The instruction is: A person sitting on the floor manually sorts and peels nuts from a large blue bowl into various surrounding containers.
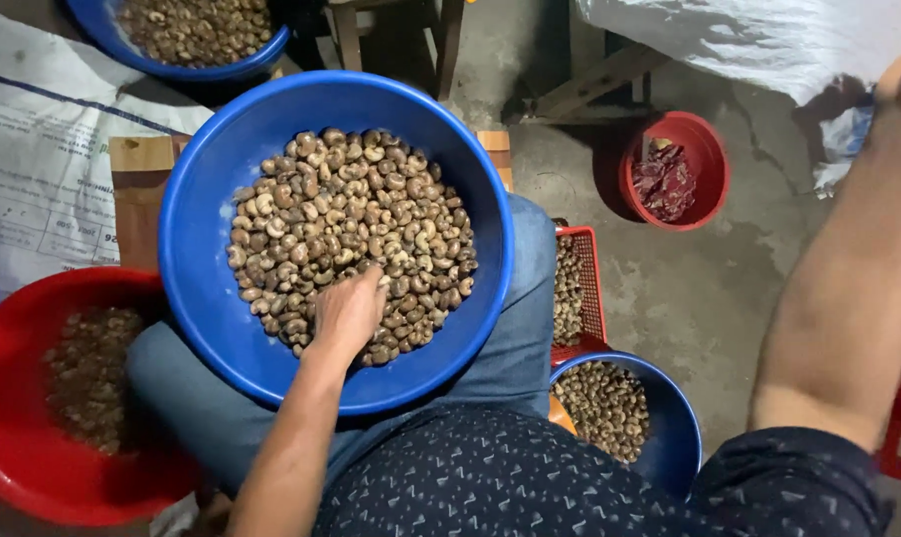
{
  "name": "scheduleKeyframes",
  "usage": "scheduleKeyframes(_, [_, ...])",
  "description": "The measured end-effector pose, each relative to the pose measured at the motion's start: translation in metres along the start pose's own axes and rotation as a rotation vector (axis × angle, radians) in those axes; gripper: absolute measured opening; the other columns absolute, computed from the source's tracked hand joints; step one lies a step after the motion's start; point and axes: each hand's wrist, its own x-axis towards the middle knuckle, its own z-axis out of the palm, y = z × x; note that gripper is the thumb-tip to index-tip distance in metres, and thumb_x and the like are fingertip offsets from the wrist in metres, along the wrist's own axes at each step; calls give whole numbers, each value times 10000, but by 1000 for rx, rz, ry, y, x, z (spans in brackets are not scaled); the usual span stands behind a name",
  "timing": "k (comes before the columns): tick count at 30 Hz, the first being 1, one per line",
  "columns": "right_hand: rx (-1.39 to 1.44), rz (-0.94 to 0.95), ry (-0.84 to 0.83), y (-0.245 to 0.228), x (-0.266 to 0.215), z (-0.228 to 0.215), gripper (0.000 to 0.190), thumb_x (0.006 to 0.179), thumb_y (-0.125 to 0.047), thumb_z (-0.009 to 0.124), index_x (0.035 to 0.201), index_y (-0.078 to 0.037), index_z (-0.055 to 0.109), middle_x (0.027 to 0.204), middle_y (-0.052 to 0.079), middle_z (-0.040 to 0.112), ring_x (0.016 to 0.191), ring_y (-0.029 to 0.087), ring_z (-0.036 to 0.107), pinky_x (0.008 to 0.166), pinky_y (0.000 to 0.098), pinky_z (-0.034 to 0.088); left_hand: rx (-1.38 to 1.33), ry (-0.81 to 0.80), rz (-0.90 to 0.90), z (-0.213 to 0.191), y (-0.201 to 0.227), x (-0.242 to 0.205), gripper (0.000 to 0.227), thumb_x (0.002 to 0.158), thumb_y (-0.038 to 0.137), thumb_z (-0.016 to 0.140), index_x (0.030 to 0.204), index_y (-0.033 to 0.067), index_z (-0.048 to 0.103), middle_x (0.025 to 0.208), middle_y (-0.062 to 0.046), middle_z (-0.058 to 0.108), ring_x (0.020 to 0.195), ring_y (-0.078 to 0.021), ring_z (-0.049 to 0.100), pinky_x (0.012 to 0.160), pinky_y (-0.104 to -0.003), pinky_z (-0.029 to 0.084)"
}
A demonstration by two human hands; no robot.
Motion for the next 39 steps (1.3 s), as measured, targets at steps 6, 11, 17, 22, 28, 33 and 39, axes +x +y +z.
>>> scheduleKeyframes(6, [25,35,-3,-47,-34,26,456,1114,206,400,1510,-16,356,1426,264,473,1320,400,496,1221,479,404,4,81,4,-21,12,-8,211,949,204,627,1130,97,608,818,-153,720,742,-396,699,680,-544,539])
scheduleKeyframes(11, [262,234,-380,-111,-118,93,372,967,194,491,1315,63,476,1318,225,536,1146,320,542,1032,409,502,-77,149,-54,-36,6,-27,320,966,190,656,1241,33,614,862,-199,704,718,-408,677,620,-513,540])
scheduleKeyframes(17, [254,170,-745,-129,-188,135,207,1011,-1,699,1217,24,689,1092,196,708,1004,439,686,866,497,556,-154,79,-76,-62,-2,-61,302,1009,229,641,1208,9,695,1000,-230,757,940,-423,735,817,-549,568])
scheduleKeyframes(22, [-73,116,-1006,-136,-206,144,257,935,-108,752,1182,-86,685,964,114,701,936,358,681,789,495,553,-101,-223,-36,-54,-5,-58,202,976,133,633,1122,26,723,754,-172,722,692,-353,717,668,-509,592])
scheduleKeyframes(28, [-217,155,-1304,-112,-246,172,148,954,-294,675,992,-157,635,930,75,698,882,396,708,748,551,572,-65,-315,-49,-32,-6,-51,250,1015,193,593,1156,50,742,845,-147,753,795,-330,740,707,-527,608])
scheduleKeyframes(33, [-253,92,-1424,-107,-270,207,176,934,-331,658,1024,-180,655,969,53,714,936,349,723,747,513,592,-92,-351,-57,-26,-17,-50,255,951,288,691,1059,65,752,813,-147,745,796,-350,734,706,-545,590])
scheduleKeyframes(39, [-267,60,-1434,-113,-285,217,232,944,-350,650,1103,-183,677,1032,84,728,931,364,734,737,516,595,-656,-96,-89,-97,-4,-72,188,931,242,743,958,66,680,884,-184,701,971,-394,664,901,-564,475])
